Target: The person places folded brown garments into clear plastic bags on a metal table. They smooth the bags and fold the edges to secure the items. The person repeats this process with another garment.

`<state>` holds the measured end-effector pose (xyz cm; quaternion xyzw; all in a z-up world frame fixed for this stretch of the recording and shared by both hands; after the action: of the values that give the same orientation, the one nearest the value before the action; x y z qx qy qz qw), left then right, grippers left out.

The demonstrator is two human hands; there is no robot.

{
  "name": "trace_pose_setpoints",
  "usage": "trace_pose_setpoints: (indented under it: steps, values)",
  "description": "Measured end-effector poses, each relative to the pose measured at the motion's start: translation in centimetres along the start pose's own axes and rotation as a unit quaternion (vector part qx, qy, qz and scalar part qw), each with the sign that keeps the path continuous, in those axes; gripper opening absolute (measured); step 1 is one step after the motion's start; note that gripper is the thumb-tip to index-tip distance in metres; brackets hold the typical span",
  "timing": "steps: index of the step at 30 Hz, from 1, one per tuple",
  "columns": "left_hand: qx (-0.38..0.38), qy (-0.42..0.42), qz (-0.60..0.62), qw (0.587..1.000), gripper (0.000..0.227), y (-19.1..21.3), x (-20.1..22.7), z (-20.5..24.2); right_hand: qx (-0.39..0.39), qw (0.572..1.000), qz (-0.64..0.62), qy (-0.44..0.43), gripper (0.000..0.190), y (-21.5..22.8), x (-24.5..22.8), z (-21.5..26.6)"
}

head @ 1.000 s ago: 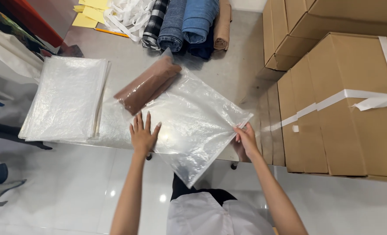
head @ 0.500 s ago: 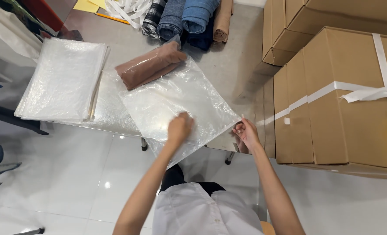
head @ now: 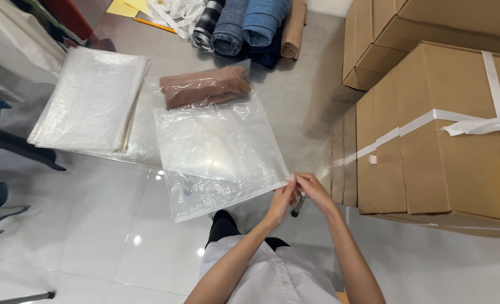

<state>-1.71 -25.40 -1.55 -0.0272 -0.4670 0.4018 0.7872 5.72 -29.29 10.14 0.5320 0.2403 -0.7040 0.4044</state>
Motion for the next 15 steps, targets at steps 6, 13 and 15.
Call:
trace_pose_setpoints:
  steps: [6,13,15]
  values:
    - [0.040,-0.022,0.033,0.998,0.053,0.7,2.4,1.3,-0.033,0.997,-0.055,-0.046,0.043,0.7,2.9,-2.4]
    - [-0.009,-0.027,0.050,0.998,0.051,1.9,2.0,1.0,-0.039,0.997,-0.043,-0.051,0.022,-1.0,1.9,-2.5]
    - [-0.024,-0.031,0.073,0.997,0.045,1.4,3.5,2.3,-0.026,0.999,-0.010,-0.034,0.022,-0.7,2.2,-2.7]
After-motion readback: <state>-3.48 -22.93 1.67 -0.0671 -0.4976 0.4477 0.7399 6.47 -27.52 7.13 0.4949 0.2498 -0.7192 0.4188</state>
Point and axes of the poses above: each hand's wrist, its own z-axis away from the middle knuckle, its own y-axis out of the back of the hand, x = y × z, the point moved 4 cm from there along -z, towards the middle knuckle, and after that the axes turned 9 degrees about y, right-handed, at the moved point
